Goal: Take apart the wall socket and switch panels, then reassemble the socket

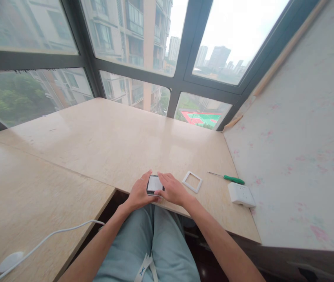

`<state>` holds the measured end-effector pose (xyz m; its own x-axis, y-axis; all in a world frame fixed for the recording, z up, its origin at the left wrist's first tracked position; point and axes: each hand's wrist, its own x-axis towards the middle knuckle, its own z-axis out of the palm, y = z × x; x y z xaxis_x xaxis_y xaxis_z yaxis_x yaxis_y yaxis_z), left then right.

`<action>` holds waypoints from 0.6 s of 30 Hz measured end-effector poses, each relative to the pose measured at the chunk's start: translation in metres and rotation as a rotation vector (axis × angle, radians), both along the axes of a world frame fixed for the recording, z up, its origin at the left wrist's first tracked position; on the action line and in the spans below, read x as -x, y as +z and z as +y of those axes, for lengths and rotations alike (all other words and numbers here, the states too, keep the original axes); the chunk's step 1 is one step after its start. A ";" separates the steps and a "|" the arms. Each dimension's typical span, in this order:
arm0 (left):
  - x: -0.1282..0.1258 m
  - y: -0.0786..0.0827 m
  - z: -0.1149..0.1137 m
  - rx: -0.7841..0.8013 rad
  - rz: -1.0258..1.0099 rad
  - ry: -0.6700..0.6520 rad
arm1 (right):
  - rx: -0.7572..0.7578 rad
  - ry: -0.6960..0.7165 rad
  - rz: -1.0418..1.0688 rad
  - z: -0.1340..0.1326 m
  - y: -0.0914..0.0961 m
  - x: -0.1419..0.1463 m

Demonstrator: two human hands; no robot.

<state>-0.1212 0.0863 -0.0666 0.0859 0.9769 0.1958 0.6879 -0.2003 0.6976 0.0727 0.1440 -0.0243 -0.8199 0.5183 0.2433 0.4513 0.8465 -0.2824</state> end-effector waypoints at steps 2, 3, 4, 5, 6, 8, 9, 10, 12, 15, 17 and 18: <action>-0.003 -0.003 0.000 -0.017 0.020 0.029 | -0.043 0.013 -0.030 0.000 0.001 0.001; -0.003 -0.004 0.000 -0.020 0.024 0.033 | -0.064 0.020 -0.046 0.000 0.002 0.002; -0.003 -0.005 0.001 -0.023 0.026 0.034 | -0.082 0.026 -0.060 0.000 0.003 0.002; -0.003 -0.006 0.001 -0.026 0.026 0.032 | -0.107 0.033 -0.077 0.000 0.003 0.003; -0.002 -0.006 0.001 -0.028 0.025 0.031 | -0.139 0.040 -0.096 0.000 0.003 0.004; -0.002 -0.006 0.001 -0.031 0.021 0.029 | -0.207 0.054 -0.135 0.000 0.003 0.006; -0.002 -0.006 0.000 -0.031 0.018 0.028 | -0.237 0.060 -0.150 -0.001 0.003 0.007; -0.002 -0.006 0.000 -0.031 0.015 0.028 | -0.262 0.065 -0.163 -0.001 0.002 0.007; -0.002 -0.005 0.000 -0.028 0.009 0.031 | -0.286 0.072 -0.175 -0.003 0.001 0.009; -0.002 -0.005 0.000 -0.028 0.007 0.032 | -0.309 0.079 -0.194 -0.004 0.000 0.011; -0.001 -0.006 0.001 -0.029 0.010 0.027 | -0.321 0.087 -0.208 -0.005 -0.001 0.011; -0.001 -0.006 0.002 -0.028 0.011 0.024 | -0.326 0.092 -0.216 -0.005 -0.002 0.011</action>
